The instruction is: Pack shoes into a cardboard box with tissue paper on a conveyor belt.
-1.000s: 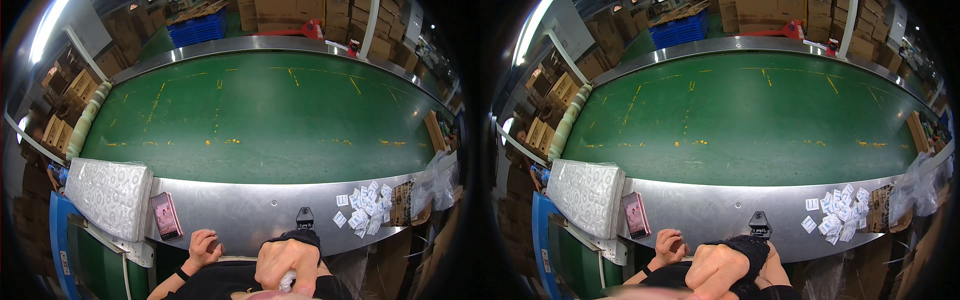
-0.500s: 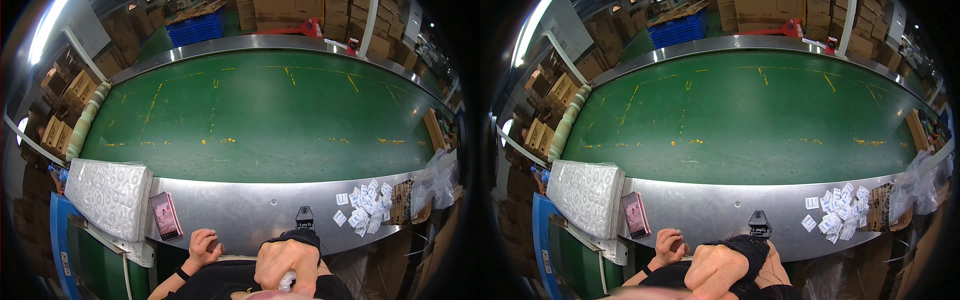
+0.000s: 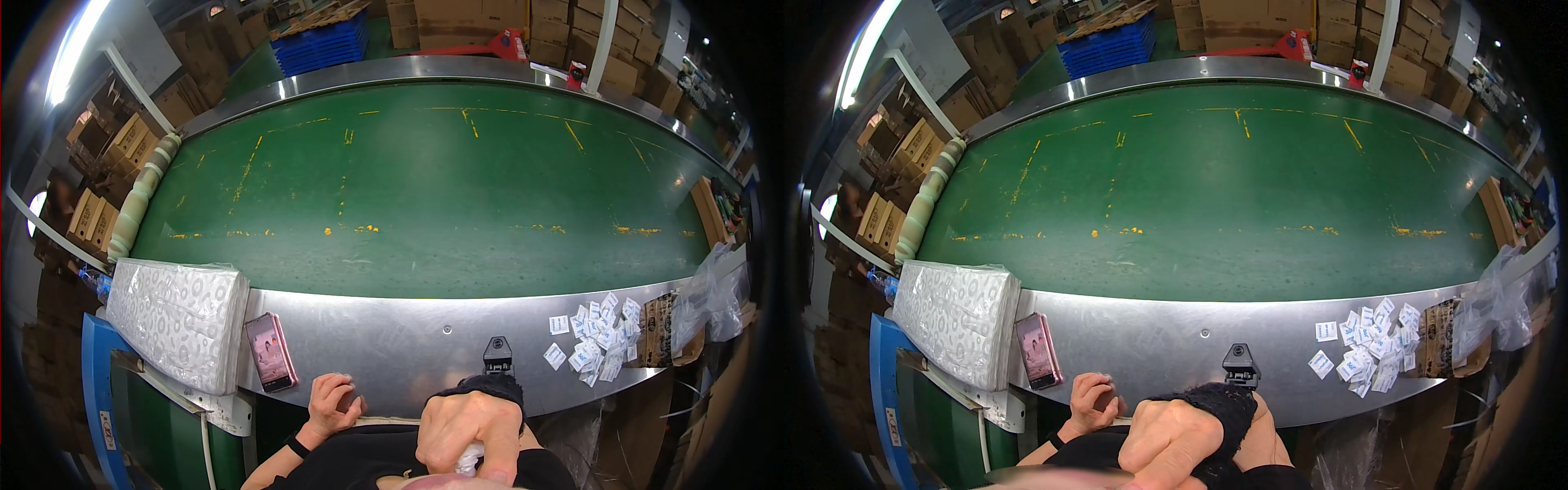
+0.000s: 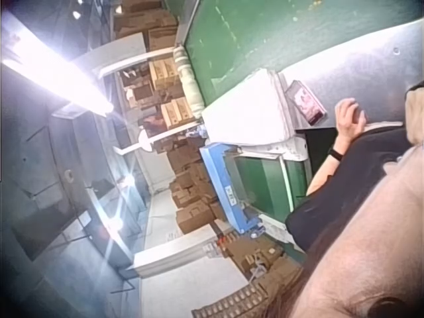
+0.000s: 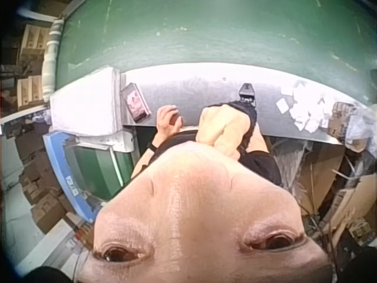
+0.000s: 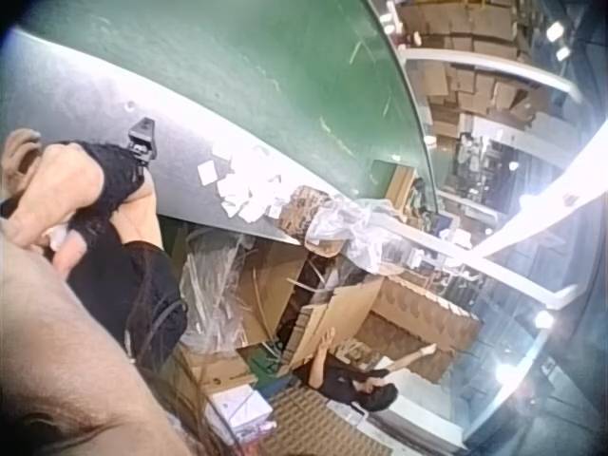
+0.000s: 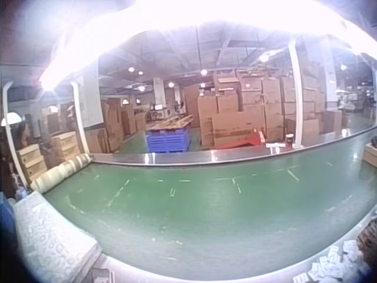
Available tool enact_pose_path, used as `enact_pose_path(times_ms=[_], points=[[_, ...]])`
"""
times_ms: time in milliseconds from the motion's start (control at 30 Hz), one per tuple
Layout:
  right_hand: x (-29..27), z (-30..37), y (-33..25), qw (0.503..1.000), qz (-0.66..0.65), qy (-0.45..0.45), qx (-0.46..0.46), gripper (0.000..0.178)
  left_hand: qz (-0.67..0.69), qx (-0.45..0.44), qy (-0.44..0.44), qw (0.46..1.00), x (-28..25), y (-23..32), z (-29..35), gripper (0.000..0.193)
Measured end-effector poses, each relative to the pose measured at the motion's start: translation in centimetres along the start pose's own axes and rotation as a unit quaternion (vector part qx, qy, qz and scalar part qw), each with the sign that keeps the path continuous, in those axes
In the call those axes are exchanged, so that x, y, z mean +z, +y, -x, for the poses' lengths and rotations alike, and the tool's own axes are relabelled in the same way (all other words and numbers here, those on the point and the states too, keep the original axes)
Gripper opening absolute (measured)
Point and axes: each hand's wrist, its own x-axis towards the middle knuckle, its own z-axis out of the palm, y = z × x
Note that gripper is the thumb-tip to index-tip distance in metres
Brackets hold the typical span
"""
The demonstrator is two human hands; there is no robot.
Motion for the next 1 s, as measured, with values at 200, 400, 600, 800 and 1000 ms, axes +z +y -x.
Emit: enact_pose_path(times_ms=[200, 400, 600, 800, 1000], points=[[0.3, -0.2, -0.3, 1.000, -0.002, 0.025, 0.007, 0.019, -0.004, 0.001, 0.001, 1.000, 0.0, -0.1, 0.2, 0.028], [0.2, -0.2, -0.4, 1.000, -0.008, 0.016, 0.018, 0.020, -0.002, -0.010, 0.003, 1.000, -0.2, 0.4, -0.3, 0.023], [0.5, 0.0, -0.2, 0.999, -0.009, 0.033, -0.003, 0.021, -0.002, -0.007, -0.001, 1.000, -0.1, 0.3, -0.2, 0.023], [0.5, -1.6, -1.0, 0.998, 0.015, 0.026, 0.055, 0.023, -0.006, -0.012, 0.000, 1.000, -0.2, 0.2, 0.1, 0.024], [-0.2, -0.8, -0.5, 1.000, -0.001, 0.030, 0.010, 0.020, -0.005, -0.009, -0.002, 1.000, -0.2, 0.3, -0.1, 0.023]])
